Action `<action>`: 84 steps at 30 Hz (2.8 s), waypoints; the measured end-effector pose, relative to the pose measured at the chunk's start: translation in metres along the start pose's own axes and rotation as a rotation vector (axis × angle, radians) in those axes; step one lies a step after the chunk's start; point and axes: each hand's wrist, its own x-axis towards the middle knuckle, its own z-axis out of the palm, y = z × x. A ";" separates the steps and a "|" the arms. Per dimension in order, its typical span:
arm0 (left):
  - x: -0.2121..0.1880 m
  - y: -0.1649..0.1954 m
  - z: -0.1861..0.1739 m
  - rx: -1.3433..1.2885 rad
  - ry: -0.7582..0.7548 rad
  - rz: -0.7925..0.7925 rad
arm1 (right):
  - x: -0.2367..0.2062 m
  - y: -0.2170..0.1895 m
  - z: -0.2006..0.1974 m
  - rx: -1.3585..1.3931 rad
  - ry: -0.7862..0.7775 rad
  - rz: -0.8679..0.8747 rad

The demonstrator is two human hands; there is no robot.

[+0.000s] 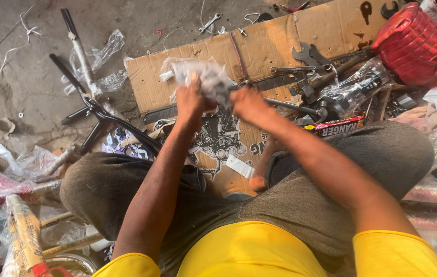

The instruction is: The person removes a protective wrapping from a metal tube and inserts it into a bicycle fork. They then unwrap a plastic bag containing a bicycle seat and place it on a pile of other parts.

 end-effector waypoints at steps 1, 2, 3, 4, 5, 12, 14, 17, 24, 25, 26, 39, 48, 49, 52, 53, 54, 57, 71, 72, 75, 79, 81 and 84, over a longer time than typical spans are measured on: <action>0.000 0.008 0.001 0.036 -0.014 0.097 | 0.005 0.002 -0.016 -0.039 0.132 -0.095; 0.001 0.017 0.002 0.074 -0.030 0.191 | 0.007 0.003 -0.033 -0.076 0.264 -0.187; 0.000 0.024 0.000 0.111 -0.049 0.285 | 0.009 0.002 -0.048 -0.021 0.220 -0.088; -0.001 0.033 -0.001 0.326 0.014 0.301 | 0.009 0.002 -0.066 0.031 0.179 0.009; -0.001 0.041 -0.003 0.541 0.079 0.318 | 0.007 -0.002 -0.080 0.014 0.158 0.014; -0.001 0.059 -0.004 0.237 0.027 0.423 | -0.017 -0.022 -0.134 0.078 0.124 0.094; -0.002 0.061 -0.009 0.241 0.026 0.398 | -0.017 -0.017 -0.132 0.119 0.222 0.051; -0.002 0.066 -0.020 0.207 0.054 0.372 | -0.006 -0.006 -0.112 0.099 0.265 0.021; 0.002 0.068 -0.028 0.180 0.165 0.454 | 0.039 -0.018 -0.019 -0.003 -0.119 0.162; 0.002 0.068 -0.030 0.170 0.180 0.456 | 0.045 -0.024 -0.007 0.052 -0.069 0.145; 0.002 0.069 -0.033 0.159 0.191 0.459 | 0.050 -0.030 0.004 0.105 -0.017 0.130; 0.007 0.091 -0.073 -0.030 0.435 0.490 | 0.152 -0.135 0.096 0.152 0.149 -0.246; 0.015 0.088 -0.082 0.058 0.451 0.421 | 0.161 -0.126 0.136 0.057 -0.138 0.096; 0.017 0.088 -0.085 0.135 0.468 0.447 | 0.159 -0.122 0.130 0.094 -0.219 0.132; 0.023 0.088 -0.093 0.473 0.515 0.565 | 0.152 -0.108 0.094 0.763 -0.312 0.140; 0.025 0.089 -0.094 0.663 0.532 0.643 | 0.148 -0.103 0.073 0.907 -0.333 0.088; 0.026 0.090 -0.095 0.857 0.545 0.721 | 0.144 -0.100 0.050 1.053 -0.352 0.033; 0.026 0.093 -0.088 0.881 0.268 0.534 | 0.122 -0.087 -0.029 1.074 -0.333 0.109; -0.016 0.067 -0.015 1.401 -0.072 0.608 | -0.003 -0.067 -0.070 -0.013 0.250 0.021; -0.019 0.065 -0.014 1.440 -0.072 0.607 | -0.004 -0.065 -0.060 0.020 0.240 0.025; -0.024 0.061 -0.019 1.496 -0.063 0.452 | -0.002 -0.059 -0.044 -0.038 0.254 0.008; -0.029 0.059 -0.029 1.092 0.019 0.538 | -0.009 -0.066 -0.050 0.213 0.376 -0.141; -0.029 0.059 -0.033 0.822 0.039 0.649 | -0.015 -0.076 -0.056 0.560 0.308 -0.130; -0.028 0.060 -0.034 0.621 0.045 0.386 | -0.025 -0.096 -0.060 0.433 0.500 -0.284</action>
